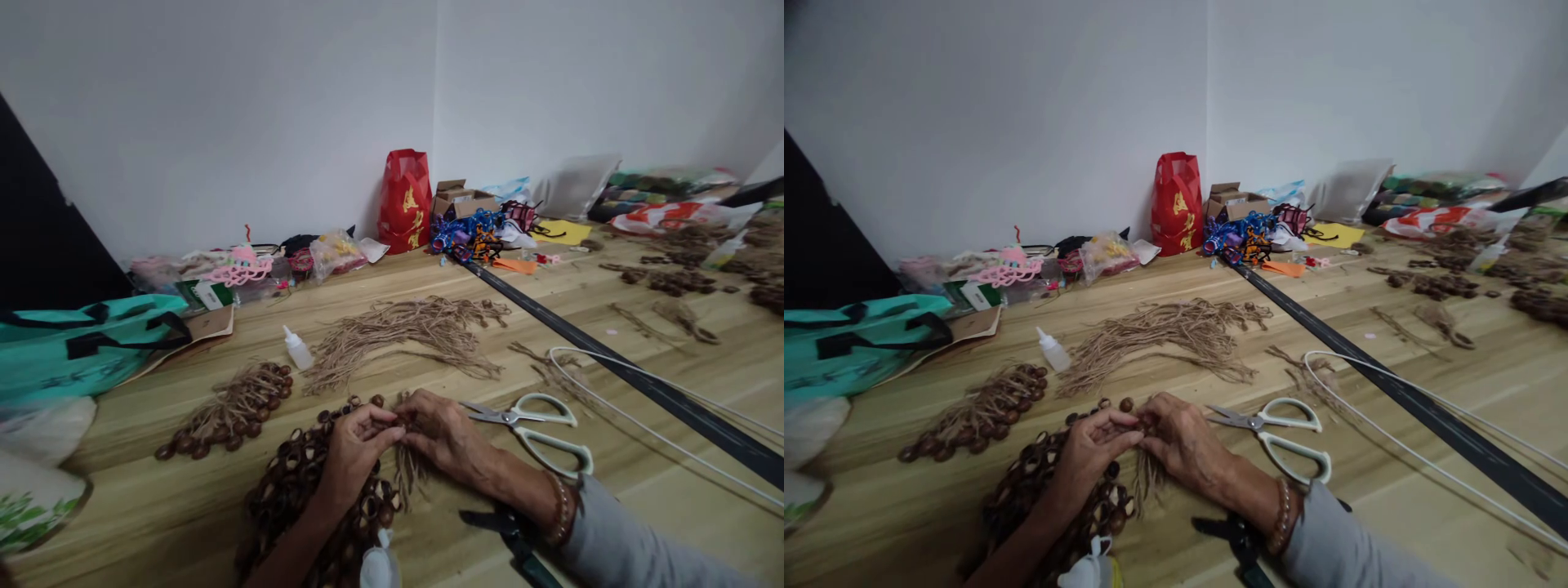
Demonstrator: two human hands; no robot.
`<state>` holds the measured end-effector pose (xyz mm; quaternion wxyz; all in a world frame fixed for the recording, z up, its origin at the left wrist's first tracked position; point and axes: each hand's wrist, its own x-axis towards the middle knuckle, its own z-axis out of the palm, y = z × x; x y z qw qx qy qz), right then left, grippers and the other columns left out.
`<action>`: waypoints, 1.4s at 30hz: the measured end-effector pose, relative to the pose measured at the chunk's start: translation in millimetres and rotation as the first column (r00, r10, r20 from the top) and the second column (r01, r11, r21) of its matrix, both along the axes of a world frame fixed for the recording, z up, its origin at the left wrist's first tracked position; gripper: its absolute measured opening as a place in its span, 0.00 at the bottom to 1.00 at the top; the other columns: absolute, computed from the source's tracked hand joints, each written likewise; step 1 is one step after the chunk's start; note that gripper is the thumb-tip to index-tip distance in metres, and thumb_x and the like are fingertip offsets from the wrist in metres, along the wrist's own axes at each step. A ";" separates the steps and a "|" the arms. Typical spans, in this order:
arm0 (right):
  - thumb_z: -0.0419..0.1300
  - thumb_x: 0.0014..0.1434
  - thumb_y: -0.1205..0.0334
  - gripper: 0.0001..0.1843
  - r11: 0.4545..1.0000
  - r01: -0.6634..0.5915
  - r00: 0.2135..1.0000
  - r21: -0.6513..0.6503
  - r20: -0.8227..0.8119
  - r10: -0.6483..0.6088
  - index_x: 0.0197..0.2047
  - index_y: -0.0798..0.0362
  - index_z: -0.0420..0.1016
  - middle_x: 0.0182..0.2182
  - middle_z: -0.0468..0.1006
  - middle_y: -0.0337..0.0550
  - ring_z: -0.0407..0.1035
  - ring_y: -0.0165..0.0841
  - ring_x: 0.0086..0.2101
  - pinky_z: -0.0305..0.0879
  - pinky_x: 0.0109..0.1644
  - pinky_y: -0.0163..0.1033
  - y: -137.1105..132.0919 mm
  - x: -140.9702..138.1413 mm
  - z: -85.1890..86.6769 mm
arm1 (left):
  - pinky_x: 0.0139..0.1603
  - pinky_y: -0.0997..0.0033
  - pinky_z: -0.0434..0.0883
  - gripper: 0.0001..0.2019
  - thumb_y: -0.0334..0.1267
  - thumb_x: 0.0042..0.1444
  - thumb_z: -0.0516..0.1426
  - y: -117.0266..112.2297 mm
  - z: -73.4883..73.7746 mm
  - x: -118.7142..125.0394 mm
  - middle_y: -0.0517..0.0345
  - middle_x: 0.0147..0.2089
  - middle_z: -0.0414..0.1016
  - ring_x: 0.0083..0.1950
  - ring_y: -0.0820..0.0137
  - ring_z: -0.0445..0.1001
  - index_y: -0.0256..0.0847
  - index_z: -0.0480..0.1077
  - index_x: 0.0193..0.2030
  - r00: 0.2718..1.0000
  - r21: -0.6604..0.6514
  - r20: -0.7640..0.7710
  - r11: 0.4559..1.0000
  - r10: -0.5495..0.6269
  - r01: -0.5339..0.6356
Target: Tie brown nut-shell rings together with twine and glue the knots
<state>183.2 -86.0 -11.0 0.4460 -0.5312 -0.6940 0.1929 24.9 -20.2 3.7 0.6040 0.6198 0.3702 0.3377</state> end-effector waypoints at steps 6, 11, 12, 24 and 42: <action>0.59 0.61 0.64 0.07 0.999 -0.034 0.994 0.025 0.102 0.031 0.44 0.52 0.73 0.37 0.75 0.44 0.70 0.34 0.38 0.65 0.41 0.36 -0.3 2.9 -2.1 | 0.36 0.74 0.72 0.07 0.33 0.38 0.66 0.0 -4.4 1.1 0.59 0.27 0.78 0.31 0.69 0.76 0.37 0.73 0.26 1.000 0.004 0.001 1.000 0.028 -0.028; 0.58 0.62 0.64 0.06 0.998 -0.040 0.993 0.051 0.116 0.034 0.42 0.54 0.73 0.36 0.75 0.45 0.69 0.34 0.37 0.65 0.41 0.37 -0.8 4.5 -0.5 | 0.38 0.73 0.73 0.08 0.33 0.39 0.65 -0.2 -5.6 0.1 0.59 0.28 0.78 0.33 0.68 0.77 0.37 0.72 0.27 1.000 0.019 -0.004 1.000 0.021 -0.021; 0.58 0.62 0.64 0.05 0.998 -0.036 0.993 0.047 0.115 0.030 0.42 0.53 0.73 0.36 0.75 0.45 0.69 0.34 0.36 0.65 0.40 0.37 -0.9 4.3 -0.1 | 0.38 0.72 0.73 0.08 0.33 0.39 0.65 -0.4 -5.4 0.0 0.58 0.28 0.78 0.33 0.68 0.77 0.37 0.72 0.27 1.000 0.021 -0.010 1.000 0.021 -0.021; 0.58 0.61 0.65 0.07 0.998 -0.045 0.995 0.034 0.091 0.042 0.43 0.53 0.72 0.36 0.76 0.45 0.70 0.35 0.37 0.65 0.41 0.38 -4.0 3.5 3.4 | 0.36 0.74 0.71 0.08 0.34 0.40 0.65 -0.9 -5.1 -0.4 0.59 0.28 0.76 0.33 0.68 0.76 0.37 0.71 0.28 0.999 0.039 -0.047 0.999 0.019 -0.017; 0.63 0.54 0.67 0.04 0.997 -0.034 0.964 -0.075 -0.267 0.013 0.36 0.53 0.73 0.34 0.77 0.41 0.71 0.34 0.37 0.66 0.43 0.38 1.3 5.1 0.6 | 0.32 0.73 0.63 0.16 0.45 0.54 0.55 0.1 6.4 -3.8 0.61 0.21 0.66 0.27 0.69 0.65 0.40 0.66 0.19 0.991 0.280 -0.129 0.960 0.034 0.003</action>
